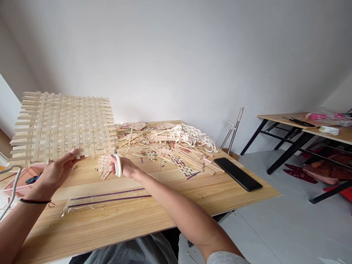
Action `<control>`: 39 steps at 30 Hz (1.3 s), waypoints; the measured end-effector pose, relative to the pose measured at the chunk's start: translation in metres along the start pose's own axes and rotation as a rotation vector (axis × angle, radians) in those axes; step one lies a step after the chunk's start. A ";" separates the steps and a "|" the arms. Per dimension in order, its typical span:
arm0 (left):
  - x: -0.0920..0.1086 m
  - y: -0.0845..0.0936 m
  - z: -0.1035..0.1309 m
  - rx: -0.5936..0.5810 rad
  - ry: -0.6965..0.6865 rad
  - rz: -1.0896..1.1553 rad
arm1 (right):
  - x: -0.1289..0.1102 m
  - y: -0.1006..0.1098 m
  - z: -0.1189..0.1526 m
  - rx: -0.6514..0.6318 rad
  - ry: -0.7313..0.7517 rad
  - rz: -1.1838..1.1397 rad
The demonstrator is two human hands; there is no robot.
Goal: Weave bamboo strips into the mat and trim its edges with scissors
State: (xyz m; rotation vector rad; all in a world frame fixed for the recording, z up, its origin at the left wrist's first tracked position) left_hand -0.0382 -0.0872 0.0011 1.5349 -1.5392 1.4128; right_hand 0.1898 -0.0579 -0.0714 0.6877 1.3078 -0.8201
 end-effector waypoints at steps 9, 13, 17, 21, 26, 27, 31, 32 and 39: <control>-0.013 0.012 -0.007 -0.015 0.043 -0.069 | -0.008 0.001 0.005 0.068 0.037 0.143; -0.012 0.014 -0.008 -0.002 0.018 -0.073 | -0.009 0.001 0.006 0.072 0.051 0.172; -0.006 0.012 -0.007 0.011 -0.046 0.001 | -0.010 -0.001 0.007 0.037 0.111 0.192; -0.001 0.011 -0.007 0.003 -0.115 0.064 | -0.007 -0.002 0.006 0.006 0.110 0.188; 0.002 0.014 -0.009 0.034 -0.124 0.094 | -0.006 -0.003 0.006 -0.016 0.100 0.181; 0.002 0.015 -0.010 0.050 -0.117 0.101 | -0.006 -0.003 0.006 -0.019 0.096 0.190; 0.004 0.018 -0.012 0.112 -0.092 0.148 | -0.004 0.000 0.003 -0.025 0.078 0.142; 0.005 0.018 -0.012 0.111 -0.090 0.157 | -0.004 0.002 0.002 -0.020 0.080 0.131; 0.002 0.018 -0.015 0.045 -0.077 0.132 | -0.004 0.011 -0.002 0.045 0.047 0.005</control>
Point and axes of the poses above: each hand's wrist, its own z-axis away from the middle knuckle, its own y-axis out of the back of the hand, x = y × z, the point moved 6 cm from there along -z, towards the middle knuckle, and after that the axes turned 9 degrees about -y, right-handed, at the moved point
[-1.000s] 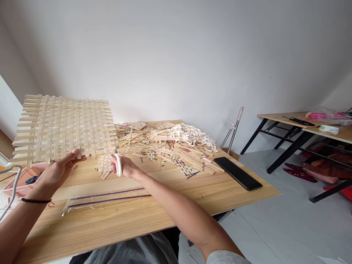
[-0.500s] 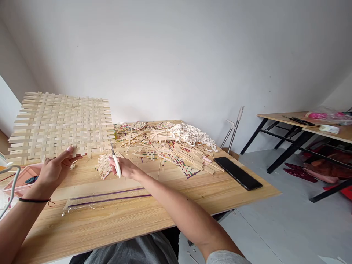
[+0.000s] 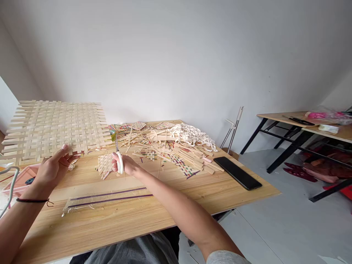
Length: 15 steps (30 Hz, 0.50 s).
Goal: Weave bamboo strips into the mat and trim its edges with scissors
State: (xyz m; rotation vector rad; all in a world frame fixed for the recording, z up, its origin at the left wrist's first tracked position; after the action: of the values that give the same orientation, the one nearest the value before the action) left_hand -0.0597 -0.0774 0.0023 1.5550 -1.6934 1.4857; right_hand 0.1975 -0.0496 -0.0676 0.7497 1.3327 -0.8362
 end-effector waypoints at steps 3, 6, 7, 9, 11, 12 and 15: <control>0.001 0.000 0.002 0.014 -0.006 -0.001 | -0.006 0.008 0.002 0.064 0.016 -0.117; 0.006 -0.006 0.005 -0.005 -0.023 0.005 | -0.012 0.024 0.003 0.173 0.055 -0.211; 0.008 -0.009 0.006 -0.012 -0.031 0.013 | -0.013 0.030 0.003 0.201 0.063 -0.232; 0.012 -0.012 0.007 -0.014 -0.051 0.040 | -0.013 0.041 0.000 0.238 0.078 -0.251; 0.013 -0.014 0.008 -0.008 -0.064 0.069 | -0.014 0.051 -0.002 0.255 0.092 -0.254; 0.013 -0.014 0.009 -0.001 -0.062 0.078 | -0.015 0.056 -0.004 0.255 0.097 -0.252; 0.012 -0.012 0.009 0.048 -0.019 0.068 | -0.017 0.073 -0.006 0.219 0.085 -0.220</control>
State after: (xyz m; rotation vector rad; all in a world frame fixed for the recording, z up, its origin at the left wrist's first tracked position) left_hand -0.0496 -0.0884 0.0140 1.5551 -1.7504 1.5605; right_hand 0.2564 -0.0058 -0.0517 0.8259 1.4320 -1.1495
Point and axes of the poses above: each hand's wrist, its own z-axis away from the middle knuckle, its own y-axis out of the back of the hand, x = y × z, the point moved 6 cm from there along -z, towards the middle knuckle, and after that the axes turned 9 degrees about -y, right-handed, at the moved point
